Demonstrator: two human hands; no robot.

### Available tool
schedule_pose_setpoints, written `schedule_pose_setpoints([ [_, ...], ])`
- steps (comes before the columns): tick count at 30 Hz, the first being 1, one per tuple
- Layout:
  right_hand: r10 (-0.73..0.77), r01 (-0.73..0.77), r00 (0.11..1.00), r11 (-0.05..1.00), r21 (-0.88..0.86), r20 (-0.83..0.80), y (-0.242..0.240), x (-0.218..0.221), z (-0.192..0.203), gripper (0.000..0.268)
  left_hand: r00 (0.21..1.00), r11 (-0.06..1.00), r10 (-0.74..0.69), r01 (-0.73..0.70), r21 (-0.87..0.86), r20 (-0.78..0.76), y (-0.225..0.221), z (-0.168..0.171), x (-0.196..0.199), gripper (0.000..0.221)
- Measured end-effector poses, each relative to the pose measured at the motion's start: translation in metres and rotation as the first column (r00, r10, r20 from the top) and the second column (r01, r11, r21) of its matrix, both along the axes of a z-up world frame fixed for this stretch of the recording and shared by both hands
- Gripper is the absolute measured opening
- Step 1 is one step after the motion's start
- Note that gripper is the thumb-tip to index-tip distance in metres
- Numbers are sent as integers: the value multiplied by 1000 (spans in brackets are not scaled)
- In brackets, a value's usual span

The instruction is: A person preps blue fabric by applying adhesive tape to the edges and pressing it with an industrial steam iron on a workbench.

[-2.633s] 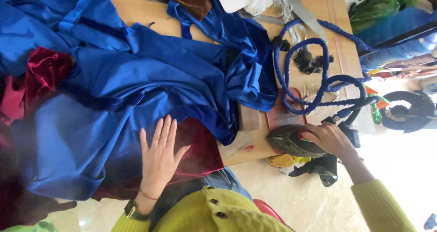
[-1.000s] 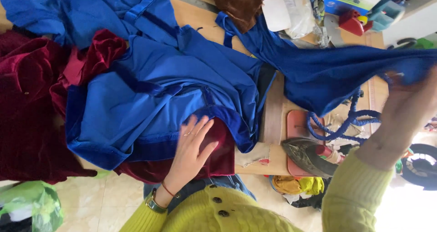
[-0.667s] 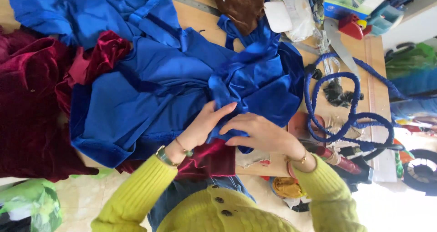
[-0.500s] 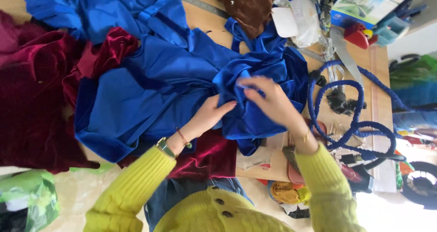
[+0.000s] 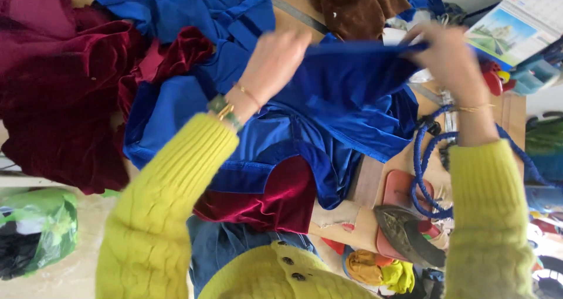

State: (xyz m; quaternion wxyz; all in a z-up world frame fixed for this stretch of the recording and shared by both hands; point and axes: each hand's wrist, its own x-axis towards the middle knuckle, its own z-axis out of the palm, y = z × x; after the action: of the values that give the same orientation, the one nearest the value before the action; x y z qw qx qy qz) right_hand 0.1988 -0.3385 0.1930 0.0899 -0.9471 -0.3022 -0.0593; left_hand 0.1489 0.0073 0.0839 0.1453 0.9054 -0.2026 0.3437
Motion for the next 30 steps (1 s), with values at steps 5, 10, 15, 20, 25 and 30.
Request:
schedule_pose_setpoints([
  [5, 9, -60, 958, 984, 167, 288, 22, -57, 26, 34, 916, 975, 192, -220, 41, 352, 33, 43, -6, 20],
  [10, 95, -127, 965, 985, 120, 244, 28, -133, -39, 32, 1000, 982, -7, 11, -191, 24, 65, 21, -91, 18],
  [15, 246, -206, 958, 949, 240, -149, 31, -200, -110, 28, 980, 963, -195, 197, -182, 32, 80, -37, -179, 24],
  [20, 118, -24, 966, 928, 371, -231, 25, -238, -141, 11, 976, 970, -197, 181, -163, -93, 76, -62, -219, 24],
  [25, 155, -65, 948, 949, 310, -276, 40, -274, -130, 14, 953, 930, -274, 229, -287, -127, 82, -66, -228, 38],
  [30, 304, -289, 921, 953, 96, -245, 73, -300, -147, 19, 951, 941, -299, 307, 140, -79, 97, -73, -255, 24],
])
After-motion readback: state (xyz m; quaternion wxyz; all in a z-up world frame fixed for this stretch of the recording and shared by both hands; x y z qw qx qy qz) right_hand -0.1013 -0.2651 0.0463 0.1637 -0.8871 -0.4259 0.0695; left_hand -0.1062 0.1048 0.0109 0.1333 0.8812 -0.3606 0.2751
